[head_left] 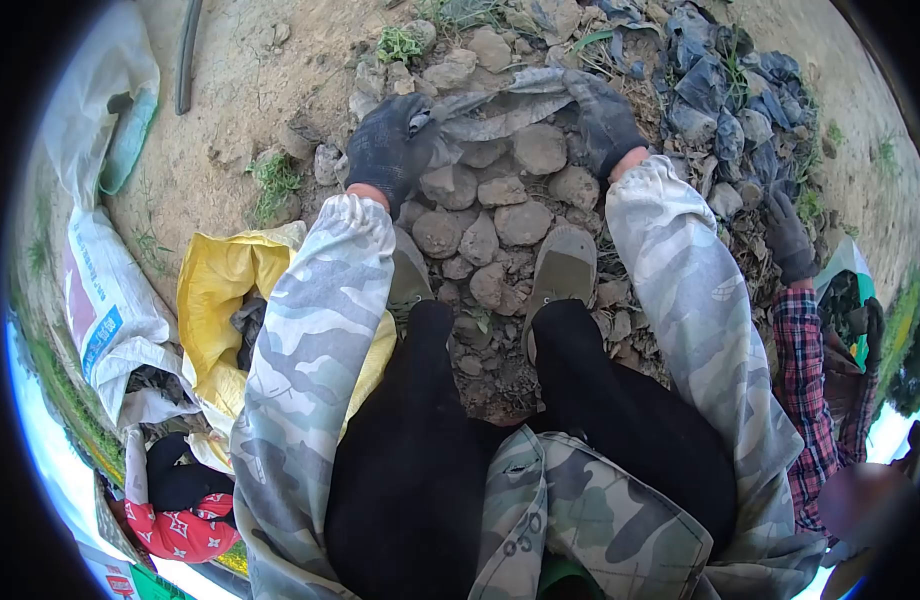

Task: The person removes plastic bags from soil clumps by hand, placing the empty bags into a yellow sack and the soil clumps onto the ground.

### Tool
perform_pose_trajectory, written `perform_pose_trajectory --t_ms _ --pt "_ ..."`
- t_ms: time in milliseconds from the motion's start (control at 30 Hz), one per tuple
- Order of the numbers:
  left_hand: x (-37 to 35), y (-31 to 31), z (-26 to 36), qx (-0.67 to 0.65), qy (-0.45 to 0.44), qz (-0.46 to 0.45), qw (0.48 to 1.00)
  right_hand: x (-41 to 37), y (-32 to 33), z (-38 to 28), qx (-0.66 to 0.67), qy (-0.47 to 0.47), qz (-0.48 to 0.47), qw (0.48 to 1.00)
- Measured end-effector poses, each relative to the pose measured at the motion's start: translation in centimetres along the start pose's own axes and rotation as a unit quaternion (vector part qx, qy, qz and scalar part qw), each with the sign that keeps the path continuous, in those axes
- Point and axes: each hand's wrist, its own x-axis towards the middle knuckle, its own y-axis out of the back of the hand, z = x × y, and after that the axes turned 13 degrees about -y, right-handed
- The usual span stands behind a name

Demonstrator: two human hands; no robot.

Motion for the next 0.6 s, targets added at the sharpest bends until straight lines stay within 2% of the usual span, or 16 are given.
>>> perform_pose_trajectory --t_ms 33,67,100,167,233,267,367,467,600 --pt "0.1 0.1 0.1 0.000 -0.015 0.023 1.000 0.1 -0.1 0.8 0.176 -0.068 -0.042 0.981" --pt "0.1 0.2 0.3 -0.001 -0.015 0.025 1.000 -0.8 1.0 -4.8 0.266 -0.259 -0.045 0.927" --pt "0.1 0.3 0.5 0.015 -0.020 0.023 0.999 -0.8 0.8 -4.4 0.266 -0.258 -0.046 0.928" --pt "0.1 0.8 0.4 0.032 -0.025 0.020 0.999 -0.9 0.2 -3.3 0.150 -0.105 -0.012 0.983" --pt "0.0 1.9 -0.3 0.166 -0.122 -0.041 0.978 -1.6 -0.3 -3.8 0.135 -0.088 -0.010 0.987" --pt "0.1 2.6 -0.6 0.170 -0.123 -0.043 0.977 -1.9 -0.6 -4.2 0.120 -0.070 -0.008 0.990" --pt "0.0 4.7 -1.0 0.249 -0.135 -0.106 0.953 -2.5 -0.8 -4.2 0.067 -0.117 -0.035 0.990" --pt "0.0 5.5 -1.8 0.304 -0.235 -0.184 0.905 -3.2 -1.3 -3.8 0.015 -0.112 -0.026 0.993" --pt "0.5 5.4 0.3 0.284 -0.196 -0.115 0.931 -4.7 -1.2 -5.1 0.001 -0.113 -0.013 0.994"
